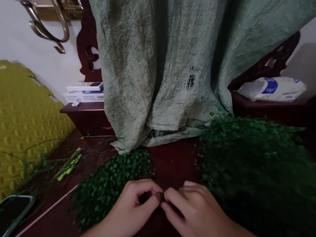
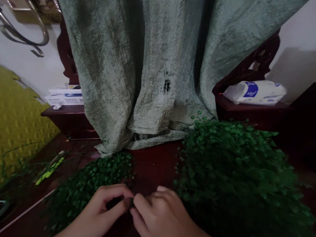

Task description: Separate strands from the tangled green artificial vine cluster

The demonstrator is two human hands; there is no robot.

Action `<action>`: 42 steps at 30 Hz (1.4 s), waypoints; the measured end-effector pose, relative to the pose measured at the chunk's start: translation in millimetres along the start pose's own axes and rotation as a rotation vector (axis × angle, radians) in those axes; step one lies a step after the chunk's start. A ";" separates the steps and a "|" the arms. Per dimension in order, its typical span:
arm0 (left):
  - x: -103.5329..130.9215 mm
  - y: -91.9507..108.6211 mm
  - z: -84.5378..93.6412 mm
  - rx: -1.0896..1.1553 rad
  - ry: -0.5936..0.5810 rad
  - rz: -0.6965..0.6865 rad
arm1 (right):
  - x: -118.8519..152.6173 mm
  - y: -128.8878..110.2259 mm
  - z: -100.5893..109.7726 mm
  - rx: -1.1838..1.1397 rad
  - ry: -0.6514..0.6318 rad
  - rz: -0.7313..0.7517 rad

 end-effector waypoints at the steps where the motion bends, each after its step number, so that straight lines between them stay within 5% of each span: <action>1: -0.4 1.2 0.5 -0.002 0.000 0.001 | 0.2 -0.1 -0.4 -0.014 -0.003 -0.017; 5: 0.0 8.6 4.5 -0.023 0.010 -0.063 | 1.2 -0.1 5.0 -0.096 0.064 -0.090; 13: 14.2 27.0 10.0 -0.563 0.145 -0.630 | -1.0 1.3 11.3 -0.180 0.171 -0.126; 20: 6.2 12.8 14.5 -0.788 0.100 -0.466 | 0.5 1.0 11.7 -0.200 0.160 -0.134; 24: 4.5 8.5 14.5 -0.847 0.079 -0.408 | 1.1 1.1 14.4 -0.230 0.043 -0.115; 29: 6.3 6.7 10.2 -0.683 0.052 -0.314 | 1.3 3.3 9.8 -0.179 -0.018 -0.081; 35: 8.9 8.3 -1.1 -0.213 0.020 -0.190 | -2.4 2.0 -2.0 -0.003 -0.044 -0.015; 42: 8.5 9.6 -6.0 -0.092 0.046 -0.129 | -4.6 2.9 -0.6 -0.079 -0.013 0.050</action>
Point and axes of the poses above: each hand's wrist, its own x-axis away from the middle knuckle, its own z-axis out of the back of the hand, y = z × x, the point moved 4 cm from there along -x, towards the middle knuckle, and after that the axes turned 13 degrees about x, right-handed, at the moved point
